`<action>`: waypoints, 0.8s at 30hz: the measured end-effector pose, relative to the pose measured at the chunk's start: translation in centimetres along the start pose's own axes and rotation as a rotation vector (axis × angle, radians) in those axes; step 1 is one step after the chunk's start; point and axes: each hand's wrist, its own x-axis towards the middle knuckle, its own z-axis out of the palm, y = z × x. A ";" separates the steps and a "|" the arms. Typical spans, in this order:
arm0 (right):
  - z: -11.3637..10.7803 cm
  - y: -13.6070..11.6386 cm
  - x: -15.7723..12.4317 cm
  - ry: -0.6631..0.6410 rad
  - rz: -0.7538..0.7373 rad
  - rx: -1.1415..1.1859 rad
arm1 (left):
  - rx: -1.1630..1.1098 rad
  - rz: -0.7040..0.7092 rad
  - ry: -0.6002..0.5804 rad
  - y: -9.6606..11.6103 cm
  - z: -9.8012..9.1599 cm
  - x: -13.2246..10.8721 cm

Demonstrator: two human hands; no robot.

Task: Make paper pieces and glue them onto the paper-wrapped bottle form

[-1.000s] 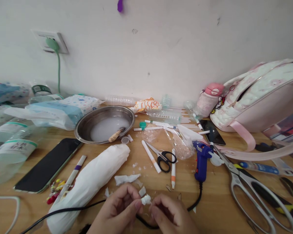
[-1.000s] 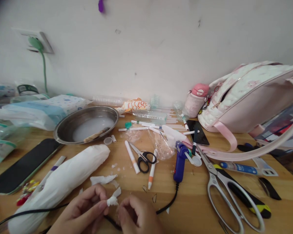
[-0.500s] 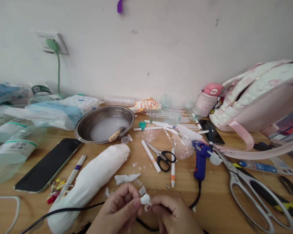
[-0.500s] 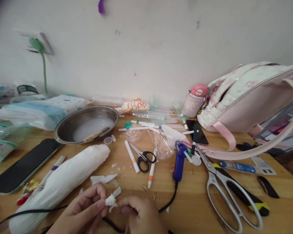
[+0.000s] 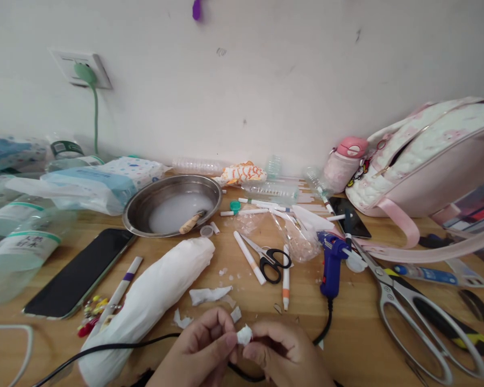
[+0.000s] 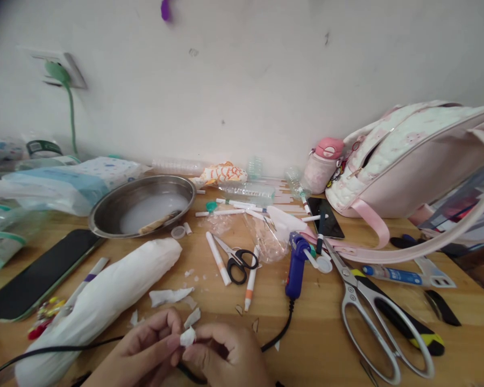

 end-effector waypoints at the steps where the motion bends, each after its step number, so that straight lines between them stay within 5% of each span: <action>1: 0.1 0.0 -0.1 0.002 0.021 0.003 | 0.011 0.004 -0.010 -0.1 -0.1 0.0; 11: 0.5 0.4 -0.2 0.022 0.089 0.125 | 0.189 0.039 -0.022 0.2 0.4 -0.5; 17: 0.8 -0.6 -0.2 0.048 0.216 0.006 | 0.333 0.024 -0.002 0.3 0.2 -0.3; 24: 0.5 0.1 0.0 -0.084 0.227 0.216 | 0.371 0.036 -0.014 0.7 0.3 0.1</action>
